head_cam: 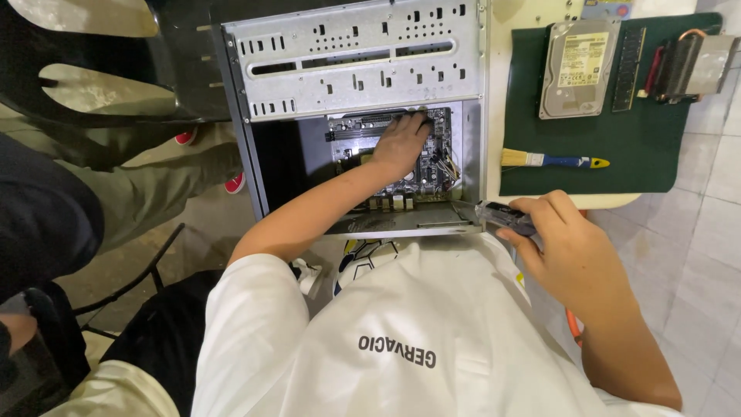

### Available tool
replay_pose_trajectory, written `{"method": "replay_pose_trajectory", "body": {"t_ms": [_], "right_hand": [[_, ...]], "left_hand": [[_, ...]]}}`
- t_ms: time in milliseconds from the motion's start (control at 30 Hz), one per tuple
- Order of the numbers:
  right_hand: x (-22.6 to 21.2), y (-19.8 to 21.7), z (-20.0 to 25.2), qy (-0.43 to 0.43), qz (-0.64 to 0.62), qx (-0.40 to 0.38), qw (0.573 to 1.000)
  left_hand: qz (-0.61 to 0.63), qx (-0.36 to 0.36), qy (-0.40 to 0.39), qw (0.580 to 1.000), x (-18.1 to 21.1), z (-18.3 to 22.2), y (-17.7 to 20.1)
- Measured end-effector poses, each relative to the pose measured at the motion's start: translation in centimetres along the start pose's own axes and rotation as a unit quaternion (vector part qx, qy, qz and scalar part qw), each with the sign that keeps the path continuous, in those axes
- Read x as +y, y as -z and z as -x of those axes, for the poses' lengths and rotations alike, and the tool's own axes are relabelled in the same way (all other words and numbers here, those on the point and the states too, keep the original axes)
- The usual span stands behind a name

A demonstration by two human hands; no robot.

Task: Connecting internal cables and securing components with a screwdriver inside a desktop computer case.

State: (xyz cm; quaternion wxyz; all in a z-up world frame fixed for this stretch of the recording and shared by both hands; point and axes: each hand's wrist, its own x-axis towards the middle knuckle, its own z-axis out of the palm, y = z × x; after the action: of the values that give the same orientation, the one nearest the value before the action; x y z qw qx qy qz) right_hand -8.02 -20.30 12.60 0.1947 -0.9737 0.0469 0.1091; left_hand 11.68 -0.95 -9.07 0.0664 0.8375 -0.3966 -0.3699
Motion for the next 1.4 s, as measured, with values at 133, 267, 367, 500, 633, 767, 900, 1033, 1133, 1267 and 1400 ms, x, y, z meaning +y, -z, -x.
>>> {"method": "replay_pose_trajectory", "body": {"t_ms": [133, 267, 367, 500, 633, 767, 900, 1033, 1133, 1267, 1400], "right_hand": [[0.0, -0.2, -0.3, 0.0, 0.0, -0.009, 1.0], [0.1, -0.3, -0.3, 0.011, 0.0, -0.005, 1.0], [0.1, 0.3, 0.1, -0.021, -0.01, -0.012, 1.0], [0.6, 1.1, 0.4, -0.032, -0.015, 0.04, 0.999], [1.6, 1.2, 0.0, -0.028, -0.04, 0.039, 0.998], [2.1, 1.1, -0.3, -0.059, -0.038, 0.043, 0.997], [3.0, 0.9, -0.7, -0.086, -0.051, 0.054, 0.993], [4.7, 0.4, -1.1, -0.14, -0.046, 0.033, 0.989], [5.8, -0.1, -0.9, -0.139, -0.058, 0.074, 0.986], [6.1, 0.2, -0.6, -0.128, -0.05, 0.098, 0.986], [5.4, 0.2, -0.1, -0.123, -0.039, 0.102, 0.986]], "left_hand": [[-0.071, 0.035, 0.002, 0.997, -0.5, -1.7, -1.4], [-0.055, 0.017, 0.003, 0.998, -0.5, -2.2, -0.2], [-0.035, 0.005, 0.003, 0.999, -0.5, -2.1, 0.2], [-0.01, 0.028, -0.015, 0.999, -0.6, -1.4, 0.8], [-0.001, 0.026, -0.019, 0.999, -1.1, -1.3, 0.5], [0.017, 0.018, -0.02, 0.999, -0.6, -0.2, 1.9], [0.018, -0.048, 0.004, 0.999, -0.1, 0.6, 3.4], [0.074, -0.087, 0.035, 0.993, 0.9, 2.1, 6.5], [0.043, -0.145, 0.063, 0.987, 1.8, 3.0, 7.0], [0.013, -0.033, -0.144, 0.989, 1.4, 4.4, 3.5], [0.12, -0.186, -0.177, 0.959, 1.9, 5.1, 1.1]]}}
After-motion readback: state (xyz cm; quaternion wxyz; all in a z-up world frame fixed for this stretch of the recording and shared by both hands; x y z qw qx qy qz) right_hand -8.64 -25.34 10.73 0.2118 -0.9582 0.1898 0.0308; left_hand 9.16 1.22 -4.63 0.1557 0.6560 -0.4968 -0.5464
